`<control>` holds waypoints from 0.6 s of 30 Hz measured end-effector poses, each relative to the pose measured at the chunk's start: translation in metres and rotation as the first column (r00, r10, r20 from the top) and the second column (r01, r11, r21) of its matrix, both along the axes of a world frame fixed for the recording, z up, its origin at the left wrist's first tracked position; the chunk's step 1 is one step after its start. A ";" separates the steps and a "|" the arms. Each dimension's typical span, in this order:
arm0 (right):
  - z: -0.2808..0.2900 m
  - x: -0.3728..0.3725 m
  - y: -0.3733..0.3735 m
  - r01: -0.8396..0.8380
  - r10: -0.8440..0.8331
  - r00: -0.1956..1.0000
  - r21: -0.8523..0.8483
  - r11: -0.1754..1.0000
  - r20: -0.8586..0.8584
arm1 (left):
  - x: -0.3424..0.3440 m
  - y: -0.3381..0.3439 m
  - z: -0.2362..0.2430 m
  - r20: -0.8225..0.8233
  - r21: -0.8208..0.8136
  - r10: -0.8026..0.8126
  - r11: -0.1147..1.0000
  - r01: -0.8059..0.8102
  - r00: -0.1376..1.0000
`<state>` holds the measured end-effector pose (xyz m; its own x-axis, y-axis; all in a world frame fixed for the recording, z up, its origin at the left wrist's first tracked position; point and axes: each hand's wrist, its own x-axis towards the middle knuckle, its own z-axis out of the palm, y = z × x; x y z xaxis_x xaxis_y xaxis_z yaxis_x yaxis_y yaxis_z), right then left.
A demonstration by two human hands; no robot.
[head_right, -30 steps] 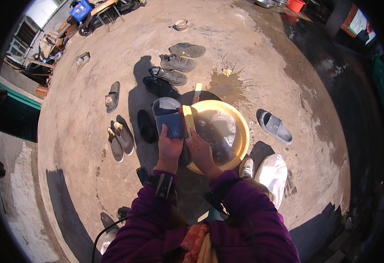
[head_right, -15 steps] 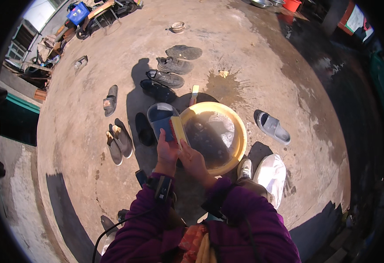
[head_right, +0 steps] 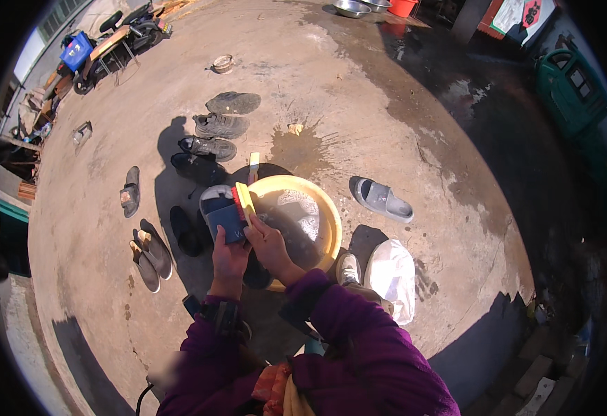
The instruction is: The person scrubs a pair of black slippers with a brush over a yellow basin of soapy water, then scrubs a pair of grey slippers in the same way. The person repeatedly dips the slippers into the basin and scrubs the soles and uppers.
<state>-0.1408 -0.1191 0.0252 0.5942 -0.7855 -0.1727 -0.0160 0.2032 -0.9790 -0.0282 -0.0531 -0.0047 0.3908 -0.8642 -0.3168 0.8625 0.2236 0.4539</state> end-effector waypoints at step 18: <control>-0.011 -0.019 0.006 -0.066 -0.042 0.987 0.633 0.771 0.154 | 0.057 0.006 0.023 -0.039 -0.104 0.339 0.934 -0.341 0.940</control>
